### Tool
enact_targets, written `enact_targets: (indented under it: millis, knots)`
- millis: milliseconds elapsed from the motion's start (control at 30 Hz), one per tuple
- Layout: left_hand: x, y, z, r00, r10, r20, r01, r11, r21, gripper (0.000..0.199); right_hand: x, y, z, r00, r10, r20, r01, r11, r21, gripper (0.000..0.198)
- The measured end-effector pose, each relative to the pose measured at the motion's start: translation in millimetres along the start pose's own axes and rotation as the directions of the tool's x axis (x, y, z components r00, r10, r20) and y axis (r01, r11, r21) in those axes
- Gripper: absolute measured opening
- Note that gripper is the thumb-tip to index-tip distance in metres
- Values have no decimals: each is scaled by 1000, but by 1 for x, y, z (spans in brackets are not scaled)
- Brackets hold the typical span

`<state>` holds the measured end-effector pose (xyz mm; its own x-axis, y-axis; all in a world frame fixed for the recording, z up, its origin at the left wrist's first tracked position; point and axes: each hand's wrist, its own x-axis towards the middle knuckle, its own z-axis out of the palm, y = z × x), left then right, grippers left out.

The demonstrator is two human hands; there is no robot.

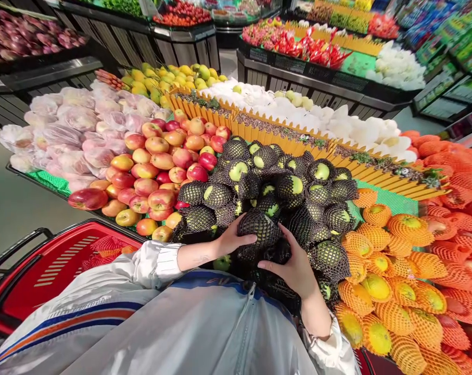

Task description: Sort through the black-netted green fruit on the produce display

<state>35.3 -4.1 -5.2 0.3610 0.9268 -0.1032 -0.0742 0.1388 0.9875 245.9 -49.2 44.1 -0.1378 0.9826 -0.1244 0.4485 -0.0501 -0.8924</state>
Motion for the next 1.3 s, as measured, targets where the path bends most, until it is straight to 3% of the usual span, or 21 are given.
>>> enact_targets:
  millis: [100,200,233,300,367,433,467,533,600,633,667,733,767,800,867,933,1033,1167,1233,1300]
  knots:
    - [2,-4,0,998,-40,49,43,998,-47,65,-1,4,2,993,32,-114,-19,994,109,57]
    - [1,-13,-7,989,129,72,-140,973,184,76,-2,7,-6,986,58,-159,-40,993,113,49]
    - [1,-17,-8,971,204,127,-235,918,320,80,-3,9,-9,986,68,-152,-54,994,90,54]
    - [-2,-27,-10,905,257,339,-415,707,572,82,-5,12,-13,992,93,-80,-91,996,24,66]
    - [-5,-34,-10,831,161,532,-538,475,697,79,-7,15,-9,994,99,40,-96,994,-55,73]
    - [-6,-33,-9,788,69,612,-593,354,723,83,-8,18,4,990,80,112,-64,988,-143,73]
    - [-3,-27,-11,766,42,641,-612,351,709,86,-9,19,14,991,74,111,-51,979,-197,72]
    - [10,-8,-18,684,-6,730,-656,433,618,86,-9,20,33,995,78,67,-55,953,-298,71]
    - [34,18,-31,573,-36,819,-683,531,501,65,-9,22,48,995,90,31,-73,931,-357,70]
    - [49,30,-39,583,-15,813,-677,543,496,44,-9,23,53,996,90,20,-76,925,-372,70]
    - [66,40,-47,647,27,762,-665,511,545,37,-9,24,55,996,86,11,-75,920,-385,70]
    - [99,49,-59,839,150,523,-542,319,777,54,-11,24,56,996,85,-2,-78,903,-424,71]
    - [114,48,-64,893,131,432,-450,206,869,65,-12,25,55,996,89,-4,-82,890,-448,72]
    - [126,45,-66,931,86,356,-364,106,926,72,-13,25,54,995,96,-5,-86,877,-474,73]
    - [144,35,-67,962,-31,271,-272,-40,961,75,-16,25,52,994,105,-11,-96,852,-515,82]
    - [152,29,-67,963,-99,250,-259,-85,962,72,-19,27,52,994,110,-11,-99,842,-531,96]
    - [146,39,-73,976,-2,219,-219,8,976,75,-24,33,55,994,110,21,-84,853,-515,104]
    - [119,78,-92,961,272,55,-141,305,942,75,-28,44,59,988,142,57,-96,866,-491,92]
    - [101,92,-97,963,266,48,-161,420,893,76,-28,48,60,987,157,45,-117,873,-474,91]
    - [83,94,-96,975,150,163,-214,459,862,76,-28,51,61,988,155,26,-126,881,-455,93]
